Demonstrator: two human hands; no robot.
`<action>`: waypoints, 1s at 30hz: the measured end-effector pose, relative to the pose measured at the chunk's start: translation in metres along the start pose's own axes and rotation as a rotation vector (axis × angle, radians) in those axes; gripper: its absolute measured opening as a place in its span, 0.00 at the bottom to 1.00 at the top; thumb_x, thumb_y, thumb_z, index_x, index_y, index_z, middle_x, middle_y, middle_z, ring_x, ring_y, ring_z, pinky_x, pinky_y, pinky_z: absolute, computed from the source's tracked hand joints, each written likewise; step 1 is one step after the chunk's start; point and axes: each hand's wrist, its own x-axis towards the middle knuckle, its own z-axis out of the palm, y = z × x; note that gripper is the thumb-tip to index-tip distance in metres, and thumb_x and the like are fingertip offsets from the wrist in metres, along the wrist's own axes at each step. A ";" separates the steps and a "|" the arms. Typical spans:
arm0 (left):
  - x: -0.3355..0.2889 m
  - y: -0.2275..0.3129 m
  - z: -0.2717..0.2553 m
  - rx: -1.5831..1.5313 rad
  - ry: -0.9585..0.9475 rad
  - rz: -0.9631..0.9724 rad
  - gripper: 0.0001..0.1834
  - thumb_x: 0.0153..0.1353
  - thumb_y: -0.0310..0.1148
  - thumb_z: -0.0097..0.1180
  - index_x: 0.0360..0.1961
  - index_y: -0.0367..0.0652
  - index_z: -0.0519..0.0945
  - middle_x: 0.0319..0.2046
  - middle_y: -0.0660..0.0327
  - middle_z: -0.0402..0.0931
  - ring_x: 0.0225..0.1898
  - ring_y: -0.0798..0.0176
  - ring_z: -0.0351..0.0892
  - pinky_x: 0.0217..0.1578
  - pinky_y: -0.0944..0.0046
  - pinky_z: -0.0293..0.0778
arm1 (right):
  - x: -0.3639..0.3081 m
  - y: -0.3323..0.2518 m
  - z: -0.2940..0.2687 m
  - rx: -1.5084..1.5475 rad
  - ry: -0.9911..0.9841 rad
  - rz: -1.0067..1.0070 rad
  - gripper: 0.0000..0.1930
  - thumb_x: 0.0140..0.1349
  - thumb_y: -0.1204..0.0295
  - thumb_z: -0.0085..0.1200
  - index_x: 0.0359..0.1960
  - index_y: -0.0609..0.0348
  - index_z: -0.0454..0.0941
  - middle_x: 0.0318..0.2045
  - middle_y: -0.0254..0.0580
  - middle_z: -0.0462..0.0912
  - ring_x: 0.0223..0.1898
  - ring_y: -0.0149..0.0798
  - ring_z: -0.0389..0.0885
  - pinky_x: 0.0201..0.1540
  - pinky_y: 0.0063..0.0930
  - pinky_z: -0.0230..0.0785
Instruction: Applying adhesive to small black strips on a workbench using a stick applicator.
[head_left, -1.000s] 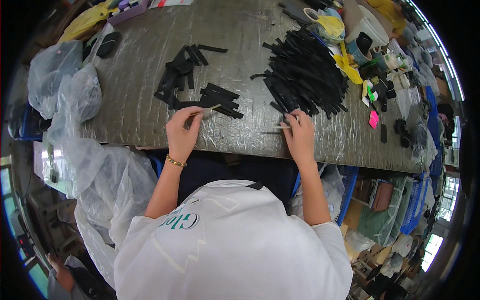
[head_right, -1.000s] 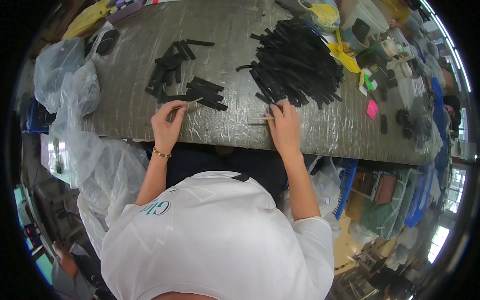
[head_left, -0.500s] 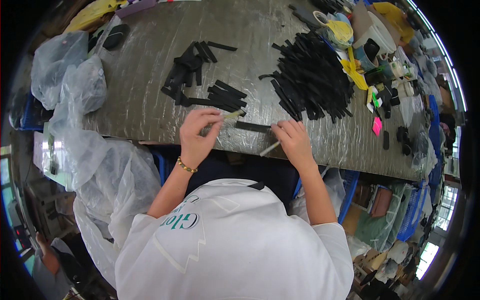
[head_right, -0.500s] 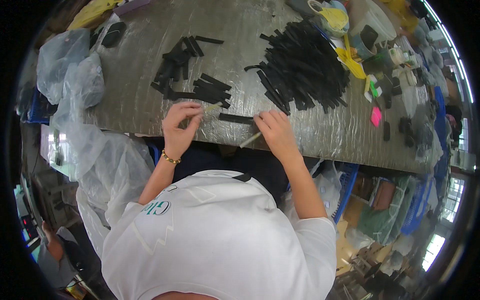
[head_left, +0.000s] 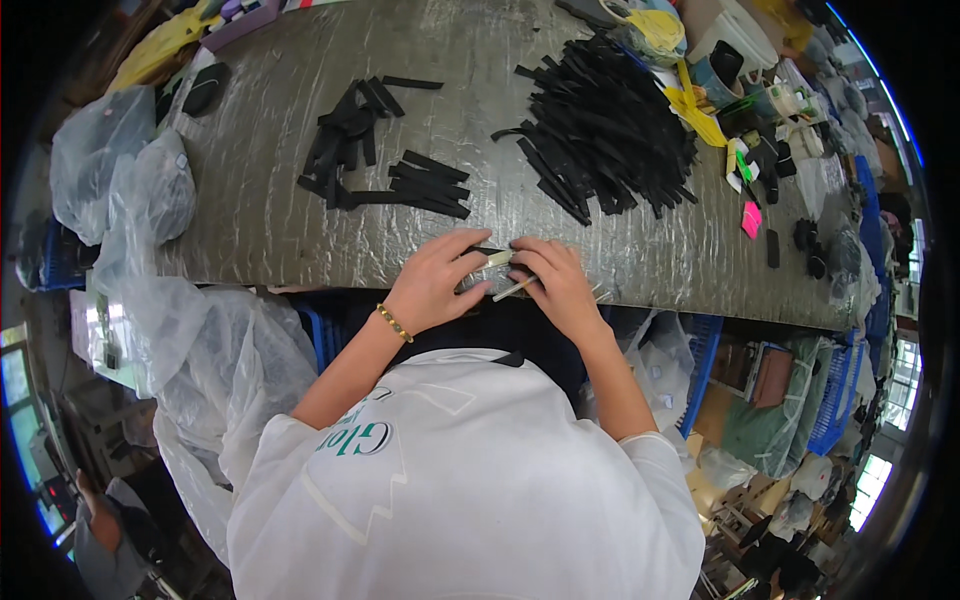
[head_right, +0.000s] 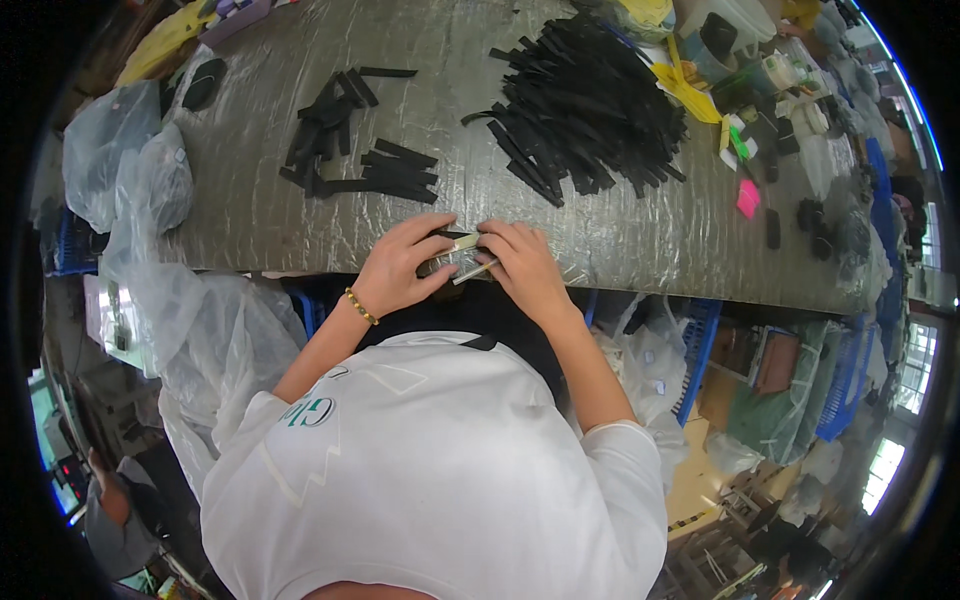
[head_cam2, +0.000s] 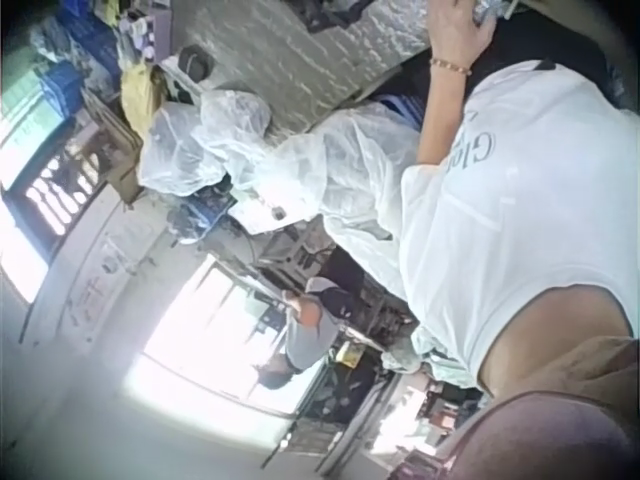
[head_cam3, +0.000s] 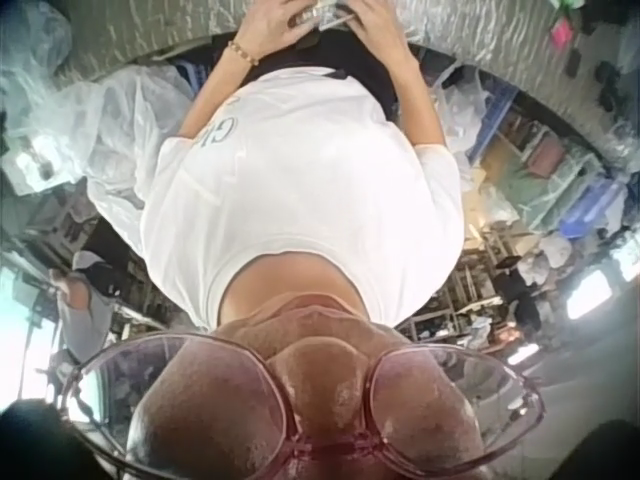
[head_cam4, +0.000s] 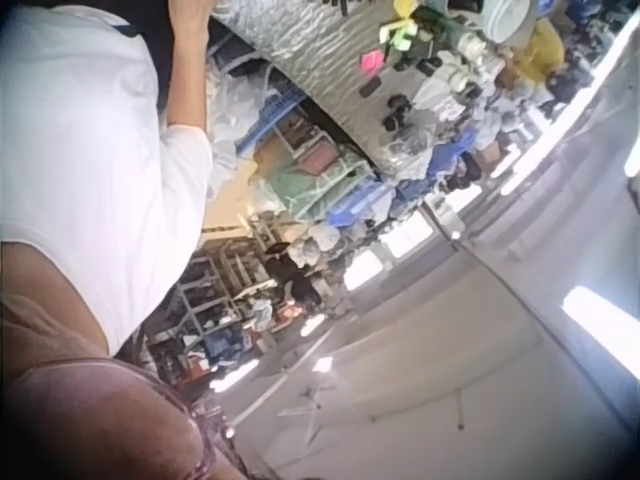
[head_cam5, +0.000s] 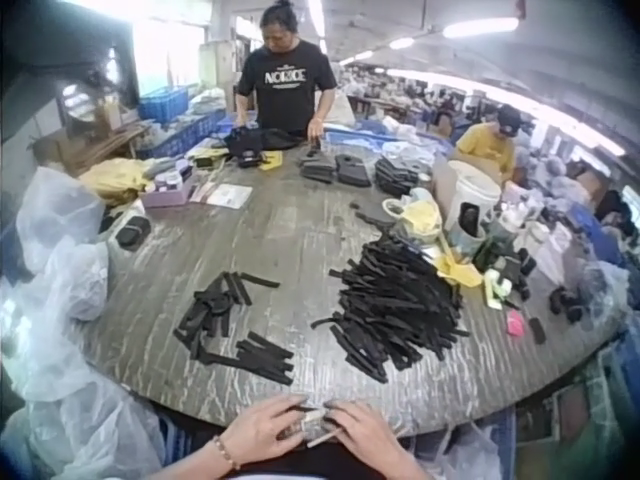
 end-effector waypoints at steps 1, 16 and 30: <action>0.001 0.000 0.000 -0.001 0.013 0.008 0.11 0.53 0.26 0.62 0.40 0.39 0.82 0.42 0.58 0.79 0.46 0.51 0.78 0.48 0.54 0.75 | 0.001 0.002 0.001 0.010 -0.018 0.010 0.12 0.58 0.73 0.63 0.43 0.57 0.79 0.47 0.39 0.81 0.46 0.46 0.78 0.49 0.39 0.66; -0.002 0.002 0.020 0.029 -0.019 -0.056 0.16 0.51 0.19 0.57 0.42 0.39 0.83 0.43 0.59 0.79 0.45 0.54 0.78 0.46 0.57 0.76 | -0.008 -0.019 0.024 -0.005 0.288 0.458 0.10 0.59 0.72 0.65 0.38 0.62 0.79 0.34 0.46 0.77 0.36 0.53 0.76 0.41 0.44 0.68; 0.009 0.005 0.024 0.063 -0.046 -0.021 0.21 0.48 0.18 0.56 0.45 0.42 0.84 0.38 0.61 0.76 0.43 0.56 0.76 0.44 0.59 0.76 | -0.005 -0.011 0.007 0.160 0.263 0.433 0.07 0.63 0.73 0.59 0.39 0.63 0.78 0.35 0.48 0.76 0.36 0.54 0.75 0.43 0.41 0.68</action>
